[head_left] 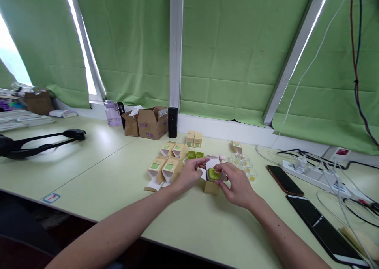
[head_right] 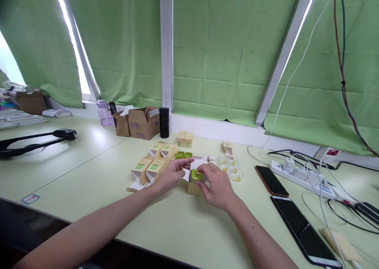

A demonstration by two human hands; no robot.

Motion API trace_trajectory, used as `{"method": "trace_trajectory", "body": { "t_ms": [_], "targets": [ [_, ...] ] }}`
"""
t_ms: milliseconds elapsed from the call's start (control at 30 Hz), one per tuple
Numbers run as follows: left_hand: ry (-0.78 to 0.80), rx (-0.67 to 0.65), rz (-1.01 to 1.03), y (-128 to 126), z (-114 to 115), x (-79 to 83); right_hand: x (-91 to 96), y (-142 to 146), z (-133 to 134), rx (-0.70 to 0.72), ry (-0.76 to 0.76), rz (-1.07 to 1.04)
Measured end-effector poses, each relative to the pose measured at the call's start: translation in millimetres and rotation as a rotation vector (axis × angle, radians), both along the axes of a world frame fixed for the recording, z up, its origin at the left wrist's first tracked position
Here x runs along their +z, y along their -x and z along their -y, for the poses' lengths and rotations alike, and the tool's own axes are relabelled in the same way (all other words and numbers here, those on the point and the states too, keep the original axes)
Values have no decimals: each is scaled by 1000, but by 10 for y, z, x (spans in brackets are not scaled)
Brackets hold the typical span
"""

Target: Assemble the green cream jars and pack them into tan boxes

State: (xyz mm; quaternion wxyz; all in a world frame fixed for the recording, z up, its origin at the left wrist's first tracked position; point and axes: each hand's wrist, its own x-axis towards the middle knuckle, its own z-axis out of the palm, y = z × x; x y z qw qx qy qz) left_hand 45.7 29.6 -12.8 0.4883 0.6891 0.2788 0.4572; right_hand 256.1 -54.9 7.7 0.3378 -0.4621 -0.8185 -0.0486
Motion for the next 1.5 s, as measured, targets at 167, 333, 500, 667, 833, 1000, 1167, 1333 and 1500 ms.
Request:
{"method": "trace_trajectory", "body": {
  "t_ms": [167, 333, 500, 667, 833, 1000, 1167, 1333, 1500],
  "targets": [
    [0, 5, -11, -11, -6, -7, -32, 13, -50, 12, -41, -11],
    [-11, -5, -4, -11, -7, -3, -115, 28, -120, -22, -107, -23],
    [-12, 9, -15, -7, 10, 22, -166, 50, -141, -28, -148, -31],
    [-15, -3, -15, -14, 29, 43, -186, 71, -135, -71, -134, -40],
    [-22, 7, -13, -11, 36, 40, -199, 85, -141, -80, -117, -58],
    [-27, 5, -14, -3, 30, 30, -204, 93, -150, -90, -107, -36],
    [-3, -5, -17, -5, 18, 21, -211, 91, -150, -80, -107, -20],
    [2, -23, 24, -9, 14, 29, -189, 96, -136, -51, -104, -157],
    [59, -35, 55, -18, 19, 46, -164, 58, -177, -73, -77, -456]
  ]
}}
